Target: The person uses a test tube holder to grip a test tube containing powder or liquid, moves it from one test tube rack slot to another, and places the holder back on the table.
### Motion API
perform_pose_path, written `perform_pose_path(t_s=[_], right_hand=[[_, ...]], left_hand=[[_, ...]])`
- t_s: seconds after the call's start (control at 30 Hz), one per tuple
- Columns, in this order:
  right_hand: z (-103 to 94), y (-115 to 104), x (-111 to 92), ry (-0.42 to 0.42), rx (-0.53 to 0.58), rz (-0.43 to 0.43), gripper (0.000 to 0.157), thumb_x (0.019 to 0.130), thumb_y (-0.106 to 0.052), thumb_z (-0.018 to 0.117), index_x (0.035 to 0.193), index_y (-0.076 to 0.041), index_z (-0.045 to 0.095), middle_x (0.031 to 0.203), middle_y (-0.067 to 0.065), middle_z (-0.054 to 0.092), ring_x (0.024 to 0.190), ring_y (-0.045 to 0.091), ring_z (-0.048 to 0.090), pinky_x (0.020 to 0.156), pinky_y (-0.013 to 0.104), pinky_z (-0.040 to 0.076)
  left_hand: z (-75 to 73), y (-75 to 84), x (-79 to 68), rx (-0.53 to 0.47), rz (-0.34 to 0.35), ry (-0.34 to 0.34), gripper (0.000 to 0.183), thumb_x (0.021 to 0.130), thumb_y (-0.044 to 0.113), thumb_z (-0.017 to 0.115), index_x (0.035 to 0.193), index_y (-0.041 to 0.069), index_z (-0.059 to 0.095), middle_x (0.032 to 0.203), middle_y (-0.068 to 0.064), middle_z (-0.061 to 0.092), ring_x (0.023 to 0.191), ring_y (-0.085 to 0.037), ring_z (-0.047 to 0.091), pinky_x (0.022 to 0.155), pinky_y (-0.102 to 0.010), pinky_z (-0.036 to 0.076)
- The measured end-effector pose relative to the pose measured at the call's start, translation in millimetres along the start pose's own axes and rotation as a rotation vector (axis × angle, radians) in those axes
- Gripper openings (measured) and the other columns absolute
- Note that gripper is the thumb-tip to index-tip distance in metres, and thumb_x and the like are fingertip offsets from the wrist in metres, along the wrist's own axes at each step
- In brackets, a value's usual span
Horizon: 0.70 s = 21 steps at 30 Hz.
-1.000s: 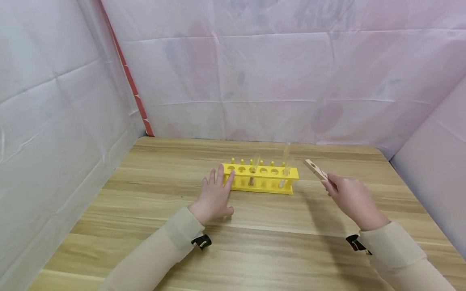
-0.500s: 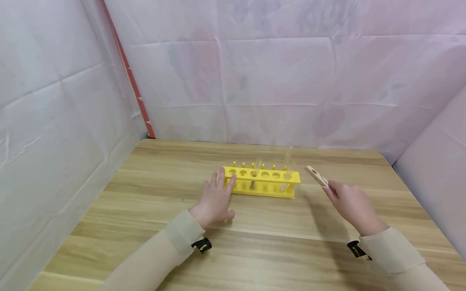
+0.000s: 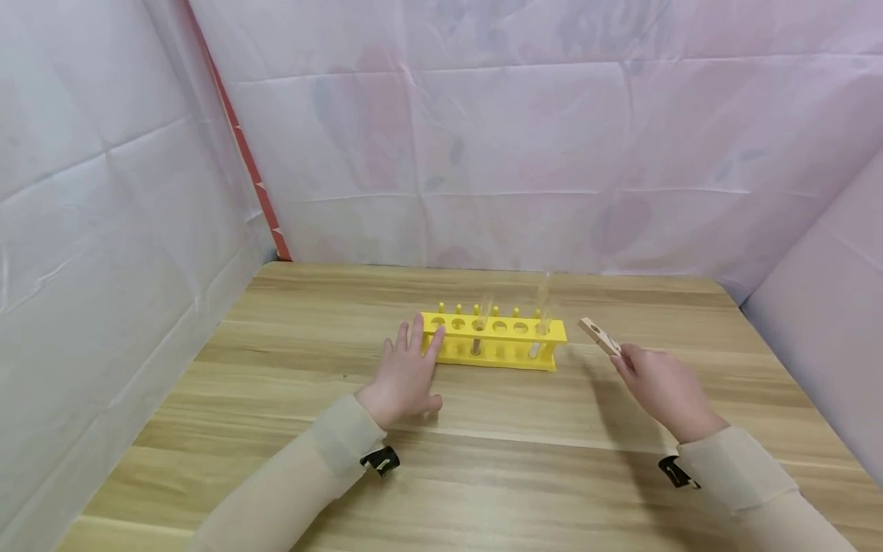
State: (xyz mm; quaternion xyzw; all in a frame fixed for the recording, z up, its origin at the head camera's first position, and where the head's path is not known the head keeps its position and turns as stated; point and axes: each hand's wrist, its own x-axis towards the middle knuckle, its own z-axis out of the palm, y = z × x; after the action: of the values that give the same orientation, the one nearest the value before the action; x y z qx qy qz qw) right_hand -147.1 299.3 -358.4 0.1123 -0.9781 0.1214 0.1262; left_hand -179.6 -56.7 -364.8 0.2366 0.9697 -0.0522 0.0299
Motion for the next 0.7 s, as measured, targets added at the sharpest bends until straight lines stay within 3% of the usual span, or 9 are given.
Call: perform_pose_path(t_s=[0.53,0.7], right_hand=[[8.5,4.6,-2.0,-0.065,-0.024,0.036,0.022,0.089,-0.012,0.055,0.069,-0.01,0.048,0.053,-0.001,0.036,0.046,0.017,0.035,0.039,0.031,0.027],[11.1,6.0,-3.4,-0.088,-0.029,0.046,0.019,0.09,-0.012,0.054,0.072,-0.006,0.051,0.053,-0.001,0.038,0.045,0.017,0.036,0.038,0.031,0.029]], left_hand=[[-4.4,0.9,-1.9,-0.01,-0.002,-0.006,0.105,0.074,0.056,0.065,0.151,0.011,0.009,0.15,-0.029,0.002,0.132,-0.049,0.02,0.1,-0.058,0.031],[-4.2,-0.1,-1.3,-0.004,-0.002,-0.008,0.105,0.074,0.056,0.065,0.151,0.011,0.008,0.151,-0.029,0.003,0.132,-0.049,0.021,0.099,-0.057,0.032]])
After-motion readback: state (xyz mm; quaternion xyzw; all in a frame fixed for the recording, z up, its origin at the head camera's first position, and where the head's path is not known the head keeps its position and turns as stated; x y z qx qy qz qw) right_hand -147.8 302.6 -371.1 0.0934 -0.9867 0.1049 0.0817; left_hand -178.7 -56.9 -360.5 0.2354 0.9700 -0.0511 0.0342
